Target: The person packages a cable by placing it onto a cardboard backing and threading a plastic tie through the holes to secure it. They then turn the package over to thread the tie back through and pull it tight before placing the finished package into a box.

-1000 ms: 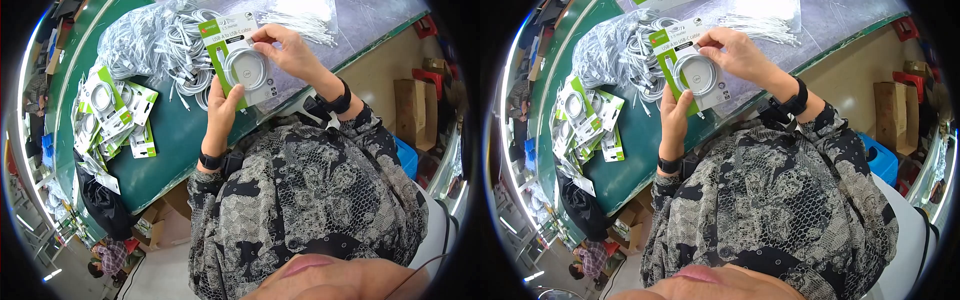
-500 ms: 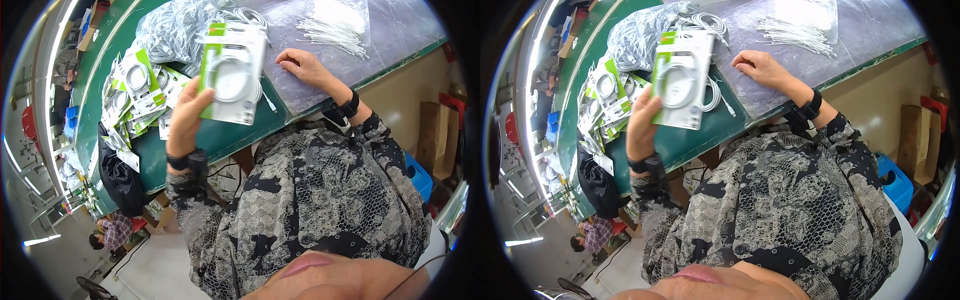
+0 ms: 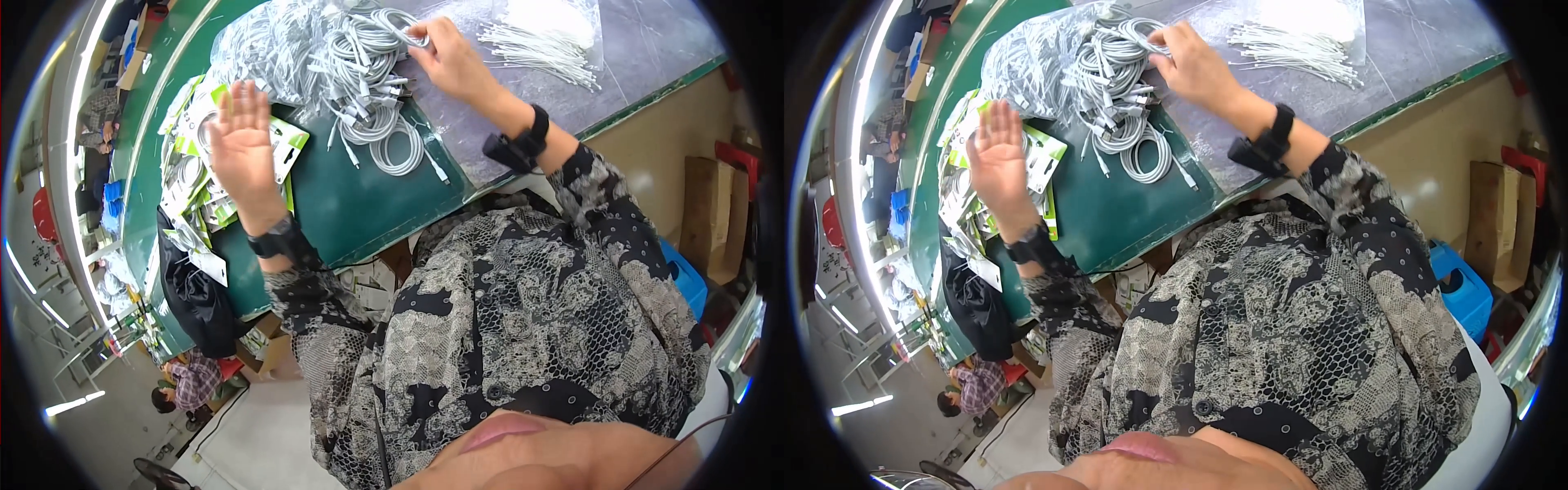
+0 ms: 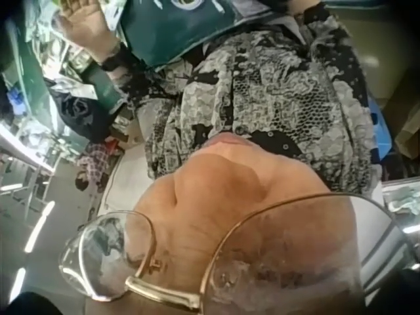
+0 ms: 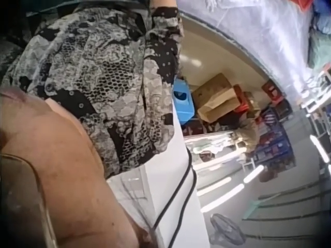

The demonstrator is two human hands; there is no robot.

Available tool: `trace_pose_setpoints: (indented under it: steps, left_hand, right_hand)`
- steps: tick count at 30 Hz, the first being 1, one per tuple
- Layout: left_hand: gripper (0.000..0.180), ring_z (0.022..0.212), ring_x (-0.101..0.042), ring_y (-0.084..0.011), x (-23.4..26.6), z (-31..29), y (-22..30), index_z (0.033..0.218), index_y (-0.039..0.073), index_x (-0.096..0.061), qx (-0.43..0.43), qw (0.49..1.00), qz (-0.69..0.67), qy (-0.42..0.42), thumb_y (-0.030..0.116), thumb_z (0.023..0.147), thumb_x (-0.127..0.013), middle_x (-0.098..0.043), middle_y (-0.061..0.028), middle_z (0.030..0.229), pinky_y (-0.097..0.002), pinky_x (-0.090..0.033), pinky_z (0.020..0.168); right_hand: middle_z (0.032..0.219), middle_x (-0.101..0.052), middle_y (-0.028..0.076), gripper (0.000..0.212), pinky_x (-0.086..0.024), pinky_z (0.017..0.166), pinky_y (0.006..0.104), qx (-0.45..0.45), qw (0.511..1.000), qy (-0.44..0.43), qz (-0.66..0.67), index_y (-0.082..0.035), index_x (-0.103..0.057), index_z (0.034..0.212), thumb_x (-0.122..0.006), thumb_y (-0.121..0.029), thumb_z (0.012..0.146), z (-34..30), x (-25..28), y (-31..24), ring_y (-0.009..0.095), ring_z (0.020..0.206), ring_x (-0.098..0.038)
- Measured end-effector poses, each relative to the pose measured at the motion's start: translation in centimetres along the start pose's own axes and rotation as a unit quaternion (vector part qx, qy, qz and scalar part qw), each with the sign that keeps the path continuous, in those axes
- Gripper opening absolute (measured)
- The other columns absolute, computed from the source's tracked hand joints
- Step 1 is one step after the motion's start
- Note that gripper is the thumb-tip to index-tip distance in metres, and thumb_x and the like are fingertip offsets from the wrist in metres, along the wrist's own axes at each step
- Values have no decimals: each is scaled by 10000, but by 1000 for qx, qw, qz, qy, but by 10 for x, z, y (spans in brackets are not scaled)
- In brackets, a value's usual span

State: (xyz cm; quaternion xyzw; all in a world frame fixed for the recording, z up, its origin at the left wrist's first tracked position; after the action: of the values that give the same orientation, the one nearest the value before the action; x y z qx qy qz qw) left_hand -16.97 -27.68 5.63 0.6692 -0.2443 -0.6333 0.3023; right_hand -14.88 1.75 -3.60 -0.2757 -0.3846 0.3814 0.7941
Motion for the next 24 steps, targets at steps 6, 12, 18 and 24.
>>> trace_pose_setpoints:
  steps: [6, 12, 18, 24]
  left_hand:
    - [373, 1029, -593, -245, 18, -39, -42, 1285, -14, -487, 131, 981, -9, -145, 210, 988, -459, -602, -133, 1146, -402, -468, 949]
    - [306, 867, -615, -170, -5, -79, -77, 1228, -23, -535, 144, 977, 91, -128, 149, 981, -482, -624, -102, 1079, -305, -518, 798]
    - [281, 803, -587, -121, -65, -72, -135, 1220, -21, -539, 150, 971, 105, -153, 88, 963, -515, -625, -103, 1085, -240, -488, 714]
    - [223, 751, -554, -110, -77, -66, -153, 1174, 10, -551, 142, 980, -28, -136, 83, 971, -494, -616, -107, 1130, -228, -459, 686]
  right_hand:
    - [892, -603, 125, 257, -493, 715, 353, 4, 996, -93, 3, -21, -610, 1034, -679, -121, 808, 24, -4, 31, 282, 817, -610]
    - [905, -601, 99, 243, -495, 676, 334, 108, 992, -49, -33, -26, -627, 1036, -667, -43, 797, 10, 45, -22, 255, 780, -608]
    - [925, -600, 84, 259, -506, 689, 335, 165, 981, -38, -95, -42, -628, 1040, -661, -3, 786, -12, 62, -61, 262, 779, -606]
    - [938, -594, 84, 218, -515, 682, 322, 165, 985, -35, 27, -43, -604, 1098, -599, -83, 884, -43, 90, -80, 217, 769, -608]
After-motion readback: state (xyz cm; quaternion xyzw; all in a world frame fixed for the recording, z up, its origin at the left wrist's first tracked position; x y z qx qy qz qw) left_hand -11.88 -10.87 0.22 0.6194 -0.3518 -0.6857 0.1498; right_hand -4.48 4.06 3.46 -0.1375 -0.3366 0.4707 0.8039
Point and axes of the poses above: each hand's wrist, its own z-axis towards the middle knuckle, its own x-axis out of the back of the hand, y = z × x, the point moved 2 cm from there along z, towards the middle knuckle
